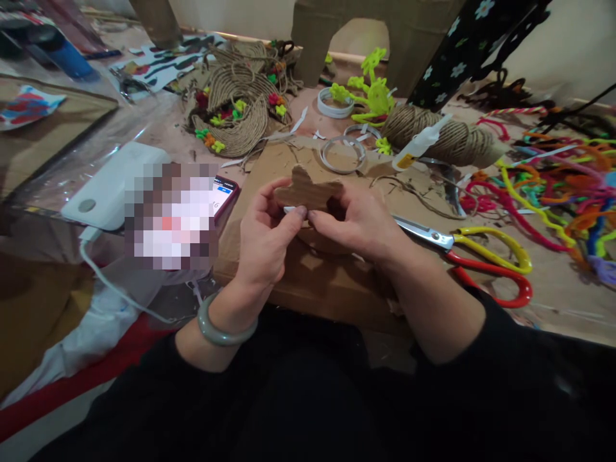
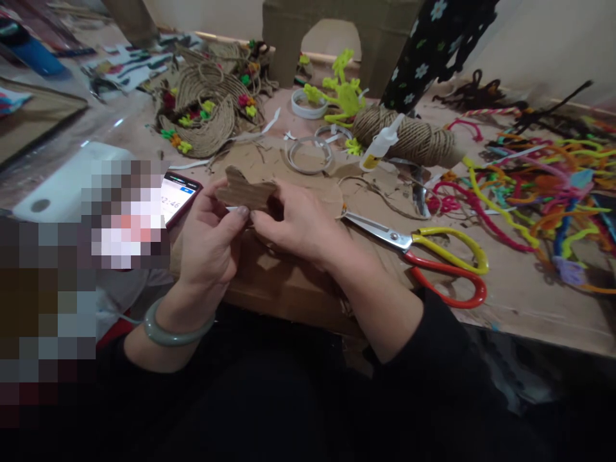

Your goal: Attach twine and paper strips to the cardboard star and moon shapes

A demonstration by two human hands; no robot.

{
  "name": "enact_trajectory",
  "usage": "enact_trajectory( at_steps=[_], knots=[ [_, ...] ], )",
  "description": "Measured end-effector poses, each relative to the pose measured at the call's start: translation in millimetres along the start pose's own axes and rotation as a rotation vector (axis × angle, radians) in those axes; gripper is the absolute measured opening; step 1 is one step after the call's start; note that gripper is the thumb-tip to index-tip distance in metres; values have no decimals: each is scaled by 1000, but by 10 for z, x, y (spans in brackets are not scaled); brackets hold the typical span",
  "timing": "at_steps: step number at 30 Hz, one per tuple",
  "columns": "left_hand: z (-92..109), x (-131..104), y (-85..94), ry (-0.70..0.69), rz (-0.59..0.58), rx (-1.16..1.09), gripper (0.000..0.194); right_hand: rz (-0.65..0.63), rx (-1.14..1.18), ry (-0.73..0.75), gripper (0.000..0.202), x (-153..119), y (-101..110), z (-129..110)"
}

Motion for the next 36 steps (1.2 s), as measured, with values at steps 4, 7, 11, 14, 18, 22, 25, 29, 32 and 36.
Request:
enact_trajectory(
  at_steps=[4,7,11,14,18,22,25,29,32,36],
  knots=[
    [15,-24,-46,-32,-28,5,42,20,3,-38,16,-3,12,38],
    [-4,-24,-41,-21,-12,20,42,14,-34,-75,10,2,43,32],
    [-10,-19,-37,-6,-7,11,40,-24,-42,-117,7,1,35,38],
    [-9,-14,-35,0,-4,7,39,-39,-39,-128,8,-6,27,54],
    [-24,-8,-33,11,0,6,38,-53,-35,-112,7,-2,22,47],
    [-34,-1,-13,14,11,-34,37,-73,-12,-60,8,21,10,-24],
    [-37,5,-9,18,12,-44,36,-68,-28,-44,5,21,18,-43],
    [-41,6,-33,17,-12,-16,37,-43,-29,-70,5,-13,25,20],
    [-48,5,-24,14,-9,-9,37,-41,-1,-74,10,-24,10,50],
    [-58,8,-6,20,3,-20,37,-52,30,-63,12,-3,5,14]
  ],
)
Point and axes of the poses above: each hand's wrist, its own x-axis towards the middle knuckle, its own y-axis out of the back of the hand, z = x × y, the point moved 10 cm from there along x, towards the middle knuckle, and after that the axes turned 14 degrees about y, right-handed, at the moved point
